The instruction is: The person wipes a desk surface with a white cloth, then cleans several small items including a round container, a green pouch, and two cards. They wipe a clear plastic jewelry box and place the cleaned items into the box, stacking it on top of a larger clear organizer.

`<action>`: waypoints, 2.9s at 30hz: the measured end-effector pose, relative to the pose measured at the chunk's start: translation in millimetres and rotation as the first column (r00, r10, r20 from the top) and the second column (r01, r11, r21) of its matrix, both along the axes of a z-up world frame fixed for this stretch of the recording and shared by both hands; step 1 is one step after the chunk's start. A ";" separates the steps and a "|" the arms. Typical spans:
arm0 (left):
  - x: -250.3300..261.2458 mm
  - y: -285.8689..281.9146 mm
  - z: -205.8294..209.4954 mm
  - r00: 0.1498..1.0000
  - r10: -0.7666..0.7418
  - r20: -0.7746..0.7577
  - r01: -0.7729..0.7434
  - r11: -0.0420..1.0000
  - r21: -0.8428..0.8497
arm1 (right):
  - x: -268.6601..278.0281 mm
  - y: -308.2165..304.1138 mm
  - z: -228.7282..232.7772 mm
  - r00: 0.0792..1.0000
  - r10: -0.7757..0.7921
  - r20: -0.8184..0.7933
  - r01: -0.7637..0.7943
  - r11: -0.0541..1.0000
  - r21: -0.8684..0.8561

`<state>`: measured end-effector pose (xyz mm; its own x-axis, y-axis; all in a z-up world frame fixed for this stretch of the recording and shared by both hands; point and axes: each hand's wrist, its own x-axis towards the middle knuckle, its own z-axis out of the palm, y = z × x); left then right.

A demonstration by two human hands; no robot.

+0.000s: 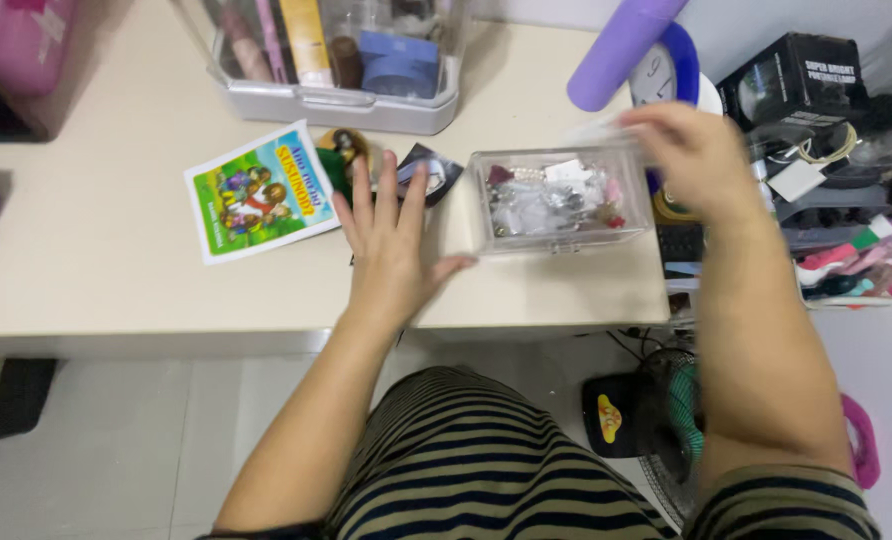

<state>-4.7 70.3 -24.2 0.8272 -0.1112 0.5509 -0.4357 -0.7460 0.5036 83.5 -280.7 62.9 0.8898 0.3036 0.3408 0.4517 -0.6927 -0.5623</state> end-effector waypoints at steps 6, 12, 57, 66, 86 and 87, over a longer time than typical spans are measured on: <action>46.0 -22.5 17.8 0.955 -0.283 -0.090 0.296 0.923 0.245 | -10.2 -49.4 -74.1 0.821 -0.100 -0.562 0.435 0.748 0.502; 91.2 -46.8 39.6 0.848 -0.387 -0.361 0.515 0.759 0.398 | -20.3 -46.0 -111.6 0.815 0.167 -0.555 0.408 0.515 0.754; -14.5 -28.2 67.8 0.915 -0.300 -0.269 0.332 0.940 0.083 | -90.5 -2.5 -101.8 0.830 0.494 -0.259 0.367 -0.136 0.920; -10.8 -17.1 55.7 0.916 -0.289 -0.280 0.332 0.935 0.121 | -52.8 -19.4 -136.3 0.725 0.262 -0.637 0.461 0.503 0.731; -7.9 -7.9 51.5 0.923 -0.263 -0.281 0.309 0.941 0.137 | 23.0 -8.5 -72.7 0.990 -0.123 0.062 0.117 0.988 0.098; -8.8 -7.3 51.8 0.924 -0.261 -0.278 0.309 0.940 0.145 | 39.0 -2.8 -79.4 0.997 -0.067 -0.026 0.067 0.998 0.003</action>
